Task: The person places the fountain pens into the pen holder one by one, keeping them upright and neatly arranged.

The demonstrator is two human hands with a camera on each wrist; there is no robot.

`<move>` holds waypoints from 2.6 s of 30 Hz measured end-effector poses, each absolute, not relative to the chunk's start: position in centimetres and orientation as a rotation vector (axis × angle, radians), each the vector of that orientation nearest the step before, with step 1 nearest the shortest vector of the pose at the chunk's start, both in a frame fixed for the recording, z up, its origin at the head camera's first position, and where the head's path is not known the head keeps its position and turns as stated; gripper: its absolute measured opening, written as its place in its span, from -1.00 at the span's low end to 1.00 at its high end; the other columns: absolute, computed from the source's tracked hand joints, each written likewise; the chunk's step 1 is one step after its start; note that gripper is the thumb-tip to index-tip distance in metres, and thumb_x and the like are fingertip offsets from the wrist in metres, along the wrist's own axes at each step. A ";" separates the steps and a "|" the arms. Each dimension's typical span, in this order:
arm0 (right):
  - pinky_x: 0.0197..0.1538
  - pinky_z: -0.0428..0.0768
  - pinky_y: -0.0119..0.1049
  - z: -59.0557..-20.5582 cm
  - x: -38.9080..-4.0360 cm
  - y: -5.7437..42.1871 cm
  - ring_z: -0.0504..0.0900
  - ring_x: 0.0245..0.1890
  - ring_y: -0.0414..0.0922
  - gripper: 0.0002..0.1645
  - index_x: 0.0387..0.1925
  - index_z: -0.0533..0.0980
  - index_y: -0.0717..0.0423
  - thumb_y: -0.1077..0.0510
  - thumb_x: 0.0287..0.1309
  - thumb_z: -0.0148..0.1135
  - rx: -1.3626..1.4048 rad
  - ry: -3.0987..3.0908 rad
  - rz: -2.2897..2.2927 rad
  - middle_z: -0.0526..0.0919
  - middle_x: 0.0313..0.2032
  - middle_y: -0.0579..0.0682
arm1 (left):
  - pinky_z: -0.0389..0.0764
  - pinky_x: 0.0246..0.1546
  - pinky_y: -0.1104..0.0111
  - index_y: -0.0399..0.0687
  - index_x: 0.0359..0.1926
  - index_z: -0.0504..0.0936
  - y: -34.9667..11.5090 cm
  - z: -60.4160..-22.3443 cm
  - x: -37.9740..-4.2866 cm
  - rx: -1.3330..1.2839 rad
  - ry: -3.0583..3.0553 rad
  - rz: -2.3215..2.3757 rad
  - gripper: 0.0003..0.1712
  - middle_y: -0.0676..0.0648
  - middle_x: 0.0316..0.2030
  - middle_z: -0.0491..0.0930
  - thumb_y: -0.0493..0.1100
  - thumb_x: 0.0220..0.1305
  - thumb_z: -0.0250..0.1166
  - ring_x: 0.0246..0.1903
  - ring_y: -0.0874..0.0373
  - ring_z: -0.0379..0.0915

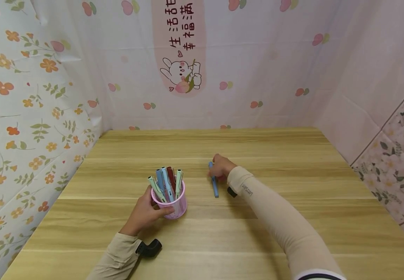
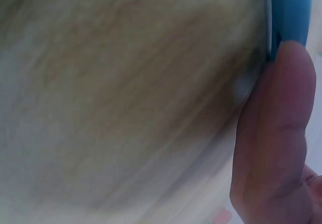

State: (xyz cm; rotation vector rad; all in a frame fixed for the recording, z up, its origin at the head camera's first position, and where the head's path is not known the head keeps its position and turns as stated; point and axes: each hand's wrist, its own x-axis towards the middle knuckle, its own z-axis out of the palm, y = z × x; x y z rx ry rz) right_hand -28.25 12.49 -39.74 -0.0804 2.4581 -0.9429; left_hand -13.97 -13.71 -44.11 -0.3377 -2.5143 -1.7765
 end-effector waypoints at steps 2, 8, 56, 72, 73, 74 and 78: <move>-0.40 0.63 -0.28 -39.7 -28.1 12.4 0.52 -0.50 -0.09 -0.25 0.29 0.12 0.26 0.24 0.19 0.30 -0.084 2.463 -0.931 0.50 -0.21 0.16 | 0.57 0.01 0.06 -0.30 0.27 0.25 -13.7 -44.1 -13.9 -0.336 -2.513 -1.775 0.00 -0.25 0.06 0.54 -0.25 -0.18 0.62 0.01 -0.10 0.52; -0.37 0.64 -0.29 -39.6 -27.7 12.3 0.53 -0.49 -0.09 -0.22 0.25 0.14 0.26 0.29 0.10 0.37 -0.107 2.486 -0.881 0.50 -0.27 0.15 | 0.59 0.00 0.08 -0.28 0.24 0.28 -13.6 -44.1 -14.0 -0.329 -2.531 -1.738 -0.04 -0.23 0.03 0.56 -0.21 -0.17 0.62 -0.01 -0.07 0.54; -0.26 0.67 -0.17 -40.6 -28.6 14.2 0.59 -0.33 -0.07 -0.37 0.29 0.13 0.33 0.48 0.22 0.07 -0.065 2.075 -1.470 0.37 -0.05 0.19 | 0.56 0.03 0.06 -0.27 0.24 0.28 -13.7 -44.2 -14.1 -0.334 -2.534 -1.734 -0.05 -0.23 0.04 0.55 -0.18 -0.14 0.62 0.02 -0.10 0.52; -0.29 0.66 -0.17 -40.2 -28.2 14.4 0.60 -0.27 0.04 0.01 0.52 -0.16 -0.10 0.51 0.23 0.03 -0.171 1.966 -1.583 0.41 -0.05 0.30 | 0.57 0.02 0.08 -0.25 0.22 0.30 -13.7 -44.2 -13.9 -0.332 -2.527 -1.764 -0.08 -0.22 0.03 0.55 -0.20 -0.13 0.61 0.01 -0.08 0.53; -0.29 0.66 -0.16 -40.1 -28.2 14.4 0.61 -0.29 0.03 0.00 0.52 -0.15 -0.09 0.51 0.22 0.03 -0.168 1.965 -1.595 0.41 -0.07 0.28 | 0.57 0.02 0.08 -0.25 0.22 0.30 -13.7 -44.2 -13.9 -0.333 -2.527 -1.765 -0.09 -0.22 0.03 0.55 -0.20 -0.13 0.61 0.01 -0.08 0.53; -0.28 0.66 -0.15 -40.1 -28.1 14.4 0.61 -0.30 0.02 0.00 0.51 -0.14 -0.10 0.52 0.22 0.03 -0.164 1.963 -1.606 0.40 -0.09 0.25 | 0.57 0.02 0.08 -0.25 0.22 0.30 -13.7 -44.2 -13.9 -0.334 -2.526 -1.765 -0.09 -0.22 0.03 0.55 -0.20 -0.13 0.61 0.00 -0.08 0.53; -0.16 0.66 -0.06 -39.7 -27.9 14.2 0.61 -0.31 -0.03 -0.01 0.51 -0.14 -0.10 0.51 0.23 0.03 -0.170 1.982 -1.621 0.36 -0.13 0.15 | 0.57 0.02 0.08 -0.25 0.22 0.30 -13.7 -44.2 -13.9 -0.334 -2.529 -1.752 -0.08 -0.22 0.03 0.55 -0.20 -0.13 0.61 0.01 -0.08 0.53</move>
